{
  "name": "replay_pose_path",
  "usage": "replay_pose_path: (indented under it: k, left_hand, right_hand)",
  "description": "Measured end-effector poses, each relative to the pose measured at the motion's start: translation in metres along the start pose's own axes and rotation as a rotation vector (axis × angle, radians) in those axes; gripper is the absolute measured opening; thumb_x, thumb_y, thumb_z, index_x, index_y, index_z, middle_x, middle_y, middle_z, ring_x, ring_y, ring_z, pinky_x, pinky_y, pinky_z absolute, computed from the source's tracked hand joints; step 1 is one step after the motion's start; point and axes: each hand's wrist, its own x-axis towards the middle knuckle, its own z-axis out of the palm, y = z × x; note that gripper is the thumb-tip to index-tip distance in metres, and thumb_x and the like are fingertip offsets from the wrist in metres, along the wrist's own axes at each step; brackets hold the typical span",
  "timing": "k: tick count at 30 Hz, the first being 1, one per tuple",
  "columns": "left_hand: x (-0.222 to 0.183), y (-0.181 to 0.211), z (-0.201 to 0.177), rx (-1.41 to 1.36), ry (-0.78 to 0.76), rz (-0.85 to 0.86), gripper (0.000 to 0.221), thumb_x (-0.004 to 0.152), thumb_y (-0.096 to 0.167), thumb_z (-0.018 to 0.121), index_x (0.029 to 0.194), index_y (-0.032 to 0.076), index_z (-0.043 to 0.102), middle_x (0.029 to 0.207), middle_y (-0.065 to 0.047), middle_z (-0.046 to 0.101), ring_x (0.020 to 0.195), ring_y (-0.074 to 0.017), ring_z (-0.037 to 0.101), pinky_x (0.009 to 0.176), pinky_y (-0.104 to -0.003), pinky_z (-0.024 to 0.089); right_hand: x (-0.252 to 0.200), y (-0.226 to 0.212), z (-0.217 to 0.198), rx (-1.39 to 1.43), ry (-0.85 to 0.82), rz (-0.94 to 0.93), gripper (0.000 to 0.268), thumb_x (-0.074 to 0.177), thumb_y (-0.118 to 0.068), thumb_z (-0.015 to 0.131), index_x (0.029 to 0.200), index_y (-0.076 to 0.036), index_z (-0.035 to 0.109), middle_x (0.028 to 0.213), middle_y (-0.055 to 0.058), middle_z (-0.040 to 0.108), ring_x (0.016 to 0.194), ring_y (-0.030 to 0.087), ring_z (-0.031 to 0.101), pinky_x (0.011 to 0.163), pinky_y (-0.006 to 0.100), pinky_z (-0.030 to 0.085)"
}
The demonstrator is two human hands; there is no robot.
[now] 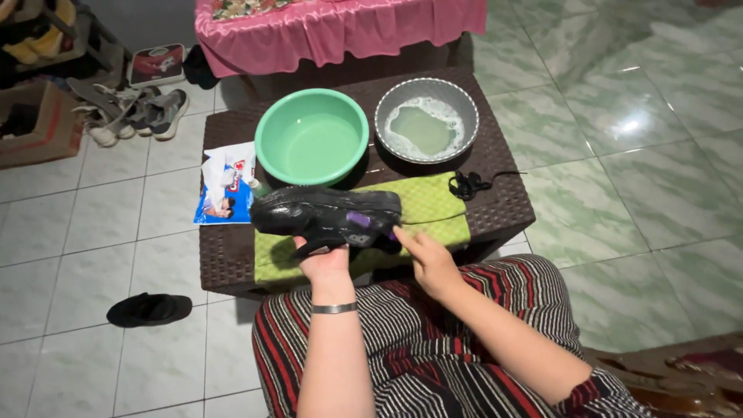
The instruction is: Brushing the upper part of a black shoe using a toothbrush and soapy water to clean it.
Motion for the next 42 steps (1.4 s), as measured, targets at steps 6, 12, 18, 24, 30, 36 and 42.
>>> replay_pose_path:
  k: [6, 12, 18, 24, 30, 36, 42]
  left_hand:
    - [0.013, 0.005, 0.008, -0.051, 0.051, 0.066, 0.059, 0.084, 0.058, 0.068, 0.13, 0.021, 0.065, 0.137, -0.004, 0.064, 0.124, -0.0265, 0.062, 0.116, -0.051, 0.045]
    - [0.02, 0.002, -0.005, -0.076, 0.14, 0.118, 0.053, 0.084, 0.053, 0.074, 0.127, 0.024, 0.068, 0.135, -0.001, 0.067, 0.122, -0.0249, 0.065, 0.115, -0.05, 0.047]
    - [0.038, -0.003, -0.048, 0.241, 0.232, 0.016, 0.024, 0.089, 0.005, 0.071, 0.109, 0.0, 0.059, 0.114, -0.02, 0.064, 0.111, -0.0493, 0.067, 0.097, -0.066, 0.052]
    - [0.048, -0.008, -0.065, 0.206, 0.238, 0.122, 0.049, 0.077, -0.018, 0.056, 0.123, -0.002, 0.059, 0.122, -0.028, 0.06, 0.114, -0.0587, 0.061, 0.1, -0.077, 0.042]
    - [0.068, -0.011, -0.088, 0.109, 0.335, 0.093, 0.044, 0.074, -0.021, 0.048, 0.115, -0.008, 0.055, 0.112, -0.034, 0.063, 0.105, -0.06, 0.063, 0.098, -0.075, 0.049]
    - [0.043, 0.0, -0.034, 0.308, 0.34, -0.056, 0.062, 0.084, 0.057, 0.077, 0.123, 0.012, 0.06, 0.142, -0.012, 0.056, 0.137, -0.041, 0.051, 0.112, -0.081, 0.002]
    - [0.076, 0.008, -0.057, -0.018, 0.349, -0.059, 0.032, 0.077, -0.002, 0.073, 0.105, 0.001, 0.059, 0.118, -0.023, 0.062, 0.117, -0.0478, 0.063, 0.102, -0.064, 0.05]
  right_hand:
    - [-0.016, 0.084, -0.03, -0.17, -0.068, 0.341, 0.056, 0.092, -0.008, 0.056, 0.141, -0.033, 0.064, 0.118, 0.012, 0.071, 0.113, 0.035, 0.068, 0.098, 0.044, 0.055]
    - [0.007, 0.017, -0.004, -0.016, -0.193, 0.178, 0.055, 0.094, -0.011, 0.051, 0.141, -0.037, 0.062, 0.103, 0.009, 0.069, 0.102, 0.036, 0.069, 0.091, 0.049, 0.056]
    - [0.041, -0.001, -0.044, -0.087, -0.206, 0.125, 0.049, 0.096, -0.012, 0.049, 0.137, -0.032, 0.065, 0.098, 0.009, 0.067, 0.096, 0.038, 0.068, 0.088, 0.05, 0.056]
    - [0.176, 0.115, -0.051, -0.759, -0.132, 0.225, 0.051, 0.081, -0.032, 0.081, 0.13, -0.027, 0.065, 0.108, 0.011, 0.065, 0.093, 0.037, 0.07, 0.075, 0.048, 0.059]
    - [0.225, 0.167, -0.031, -0.965, -0.235, 0.166, 0.015, 0.083, -0.02, 0.073, 0.093, -0.01, 0.078, 0.08, 0.016, 0.065, 0.073, 0.038, 0.065, 0.062, 0.049, 0.046]
    - [0.211, 0.116, -0.075, -0.989, -0.071, 0.051, 0.018, 0.091, -0.014, 0.063, 0.093, -0.007, 0.08, 0.089, 0.016, 0.072, 0.085, 0.037, 0.07, 0.07, 0.048, 0.049]
    - [0.184, 0.062, -0.11, -0.578, -0.237, 0.333, 0.029, 0.096, -0.003, 0.056, 0.123, -0.003, 0.065, 0.109, 0.027, 0.069, 0.094, 0.052, 0.072, 0.077, 0.062, 0.058]
